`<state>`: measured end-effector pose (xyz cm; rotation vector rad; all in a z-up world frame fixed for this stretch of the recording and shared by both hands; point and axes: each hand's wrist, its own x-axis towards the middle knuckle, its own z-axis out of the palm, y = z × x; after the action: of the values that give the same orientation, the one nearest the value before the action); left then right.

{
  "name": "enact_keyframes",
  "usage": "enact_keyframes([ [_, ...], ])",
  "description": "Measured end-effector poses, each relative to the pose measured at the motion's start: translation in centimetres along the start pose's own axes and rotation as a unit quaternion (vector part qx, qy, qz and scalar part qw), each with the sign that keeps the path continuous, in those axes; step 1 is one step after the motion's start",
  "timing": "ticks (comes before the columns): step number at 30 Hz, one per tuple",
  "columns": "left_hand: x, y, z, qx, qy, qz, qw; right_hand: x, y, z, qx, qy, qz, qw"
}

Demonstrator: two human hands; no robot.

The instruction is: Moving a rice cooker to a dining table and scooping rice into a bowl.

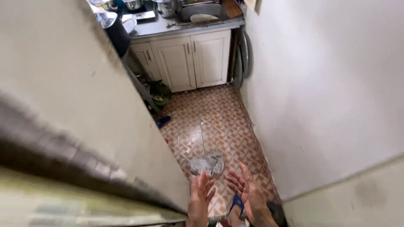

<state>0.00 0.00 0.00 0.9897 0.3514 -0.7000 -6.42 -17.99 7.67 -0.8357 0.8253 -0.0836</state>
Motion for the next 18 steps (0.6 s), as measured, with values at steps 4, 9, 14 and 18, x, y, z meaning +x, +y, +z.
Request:
enact_keyframes([
  [4, 6.6, 6.3, 5.8, 0.046, 0.045, -0.003, 0.998, 8.5, -6.9, 1.1, -0.013, -0.021, 0.005, 1.0],
  [9, 14.0, 11.5, 11.0, 0.022, 0.064, 0.042, 0.997, 12.6, -17.4, 5.2, -0.058, -0.024, 0.007, 0.998],
  [14, 17.7, 14.8, 14.8, -0.01, 0.107, 0.061, 0.992, 20.5, -21.6, 6.6, -0.083, -0.049, 0.007, 0.995],
  [18, 23.1, 14.6, 13.8, -0.086, 0.14, 0.084, 0.983, 27.1, -22.3, 7.5, -0.086, -0.095, 0.009, 0.992],
])
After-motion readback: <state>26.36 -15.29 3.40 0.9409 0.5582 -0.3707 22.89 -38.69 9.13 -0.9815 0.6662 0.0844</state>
